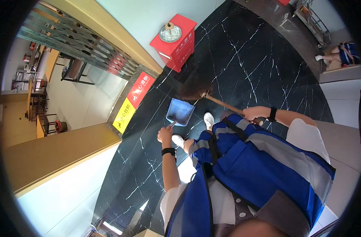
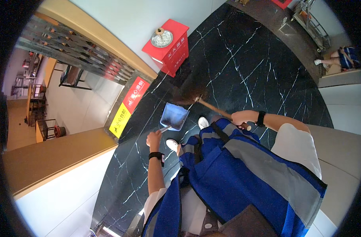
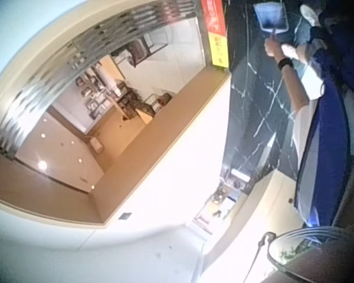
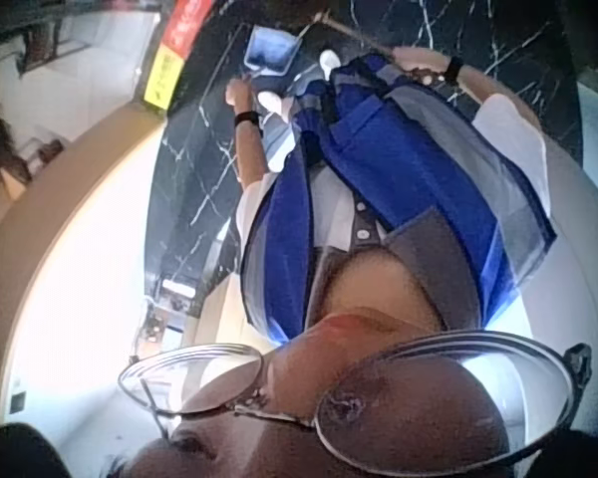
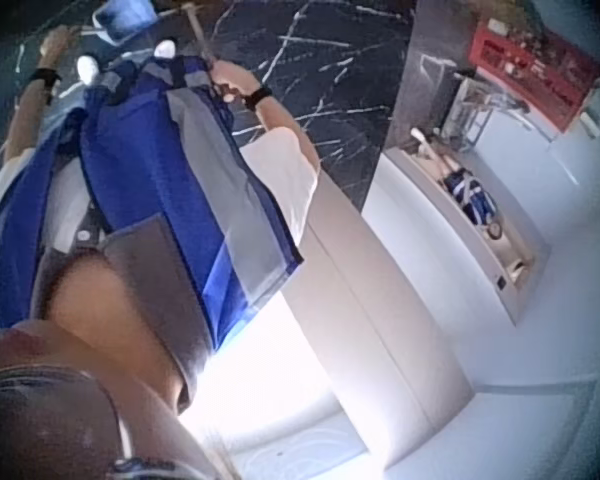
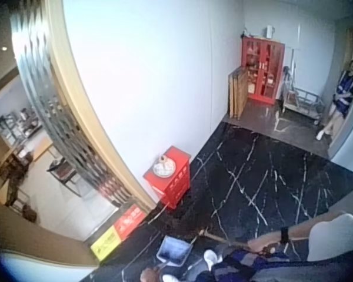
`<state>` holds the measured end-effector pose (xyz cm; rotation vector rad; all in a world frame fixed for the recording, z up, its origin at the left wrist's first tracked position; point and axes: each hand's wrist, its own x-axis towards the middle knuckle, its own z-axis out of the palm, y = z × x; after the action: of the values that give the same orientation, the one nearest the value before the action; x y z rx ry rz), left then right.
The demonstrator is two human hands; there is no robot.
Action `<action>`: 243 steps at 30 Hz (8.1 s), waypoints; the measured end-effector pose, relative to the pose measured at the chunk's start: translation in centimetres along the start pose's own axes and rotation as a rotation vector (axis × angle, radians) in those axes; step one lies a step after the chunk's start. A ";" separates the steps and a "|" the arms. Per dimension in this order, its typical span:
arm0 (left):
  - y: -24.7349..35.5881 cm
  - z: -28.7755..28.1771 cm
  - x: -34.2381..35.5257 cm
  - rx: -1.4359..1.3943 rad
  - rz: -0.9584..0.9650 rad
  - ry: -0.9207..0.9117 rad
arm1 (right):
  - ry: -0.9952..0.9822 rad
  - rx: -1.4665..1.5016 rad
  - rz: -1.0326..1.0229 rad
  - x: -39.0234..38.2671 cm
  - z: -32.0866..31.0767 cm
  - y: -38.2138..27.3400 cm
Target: Sweeping the lobby and dining area floor using a broom and dustpan.
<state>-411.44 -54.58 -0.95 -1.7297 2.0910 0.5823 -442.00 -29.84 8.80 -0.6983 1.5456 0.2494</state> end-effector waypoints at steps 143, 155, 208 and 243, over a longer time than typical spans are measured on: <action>-49.4 -46.6 56.4 -1.033 -0.738 0.454 | -0.351 0.345 -0.310 35.2 -35.1 -110.5; -65.6 -51.6 71.6 -1.211 -0.850 0.435 | -0.418 0.215 -0.344 45.9 -34.7 -131.8; -122.5 -94.8 147.0 -0.777 -0.724 0.199 | 0.214 -0.131 -0.305 74.0 -53.8 -220.0; -129.6 -102.3 155.9 -0.582 -0.775 -0.011 | 0.275 -0.890 -0.395 69.3 -60.8 -220.8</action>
<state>-314.28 -259.73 -6.30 -2.6115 1.1084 0.9778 -364.44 -256.21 5.42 -1.7727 1.4800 0.5694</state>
